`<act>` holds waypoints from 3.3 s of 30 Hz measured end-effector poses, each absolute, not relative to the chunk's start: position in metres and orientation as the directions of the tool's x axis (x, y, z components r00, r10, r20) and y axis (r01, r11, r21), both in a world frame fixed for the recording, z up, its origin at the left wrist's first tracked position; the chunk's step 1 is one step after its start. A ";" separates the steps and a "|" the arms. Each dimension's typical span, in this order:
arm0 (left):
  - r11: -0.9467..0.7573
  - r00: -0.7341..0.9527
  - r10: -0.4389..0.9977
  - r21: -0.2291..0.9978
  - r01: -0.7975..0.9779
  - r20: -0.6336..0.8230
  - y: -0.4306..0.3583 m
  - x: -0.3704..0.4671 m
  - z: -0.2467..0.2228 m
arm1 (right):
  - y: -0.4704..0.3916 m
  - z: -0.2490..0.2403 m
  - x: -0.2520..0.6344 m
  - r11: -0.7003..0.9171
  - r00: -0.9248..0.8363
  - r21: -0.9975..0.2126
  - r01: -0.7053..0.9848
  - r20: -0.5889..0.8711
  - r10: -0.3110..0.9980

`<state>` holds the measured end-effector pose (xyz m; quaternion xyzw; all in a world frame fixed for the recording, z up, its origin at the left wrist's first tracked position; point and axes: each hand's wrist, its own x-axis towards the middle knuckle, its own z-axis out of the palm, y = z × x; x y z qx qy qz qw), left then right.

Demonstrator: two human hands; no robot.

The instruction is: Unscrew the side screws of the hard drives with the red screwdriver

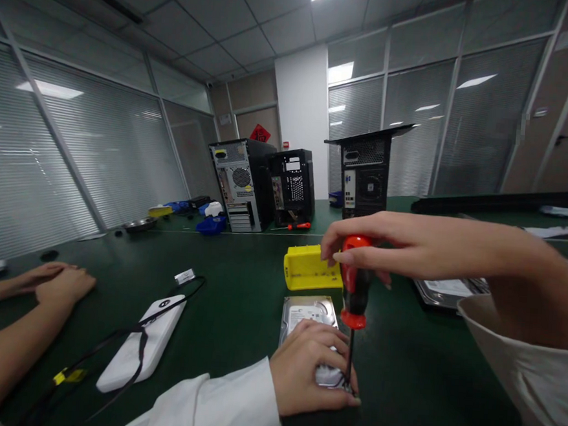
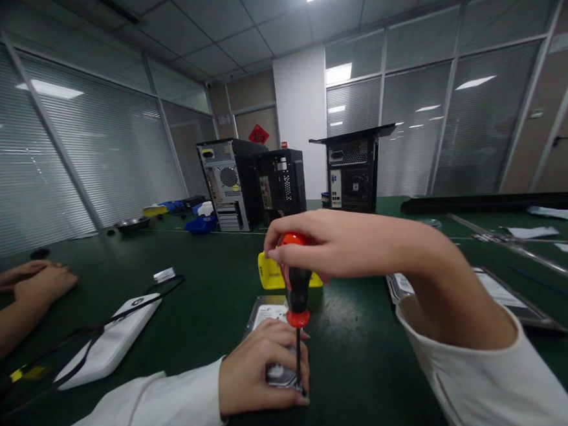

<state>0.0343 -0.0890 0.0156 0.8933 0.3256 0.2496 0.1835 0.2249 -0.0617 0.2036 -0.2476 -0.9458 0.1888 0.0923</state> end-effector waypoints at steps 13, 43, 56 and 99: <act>-0.684 0.644 0.707 0.515 0.517 0.293 -0.088 0.035 0.017 | -0.057 0.199 0.224 0.584 -0.609 -0.341 0.736 0.041 0.792; -0.695 0.655 0.701 0.474 0.541 0.281 -0.085 0.031 0.016 | -0.065 0.204 0.220 0.797 -0.881 -0.460 0.392 0.063 0.469; -0.692 0.650 0.705 0.478 0.542 0.284 -0.086 0.035 0.019 | -0.068 0.203 0.210 0.892 -0.901 -0.354 0.280 0.225 0.371; -0.711 0.662 0.682 0.492 0.502 0.311 -0.084 0.033 0.014 | -0.069 0.203 0.216 0.836 -0.867 -0.394 0.382 0.161 0.471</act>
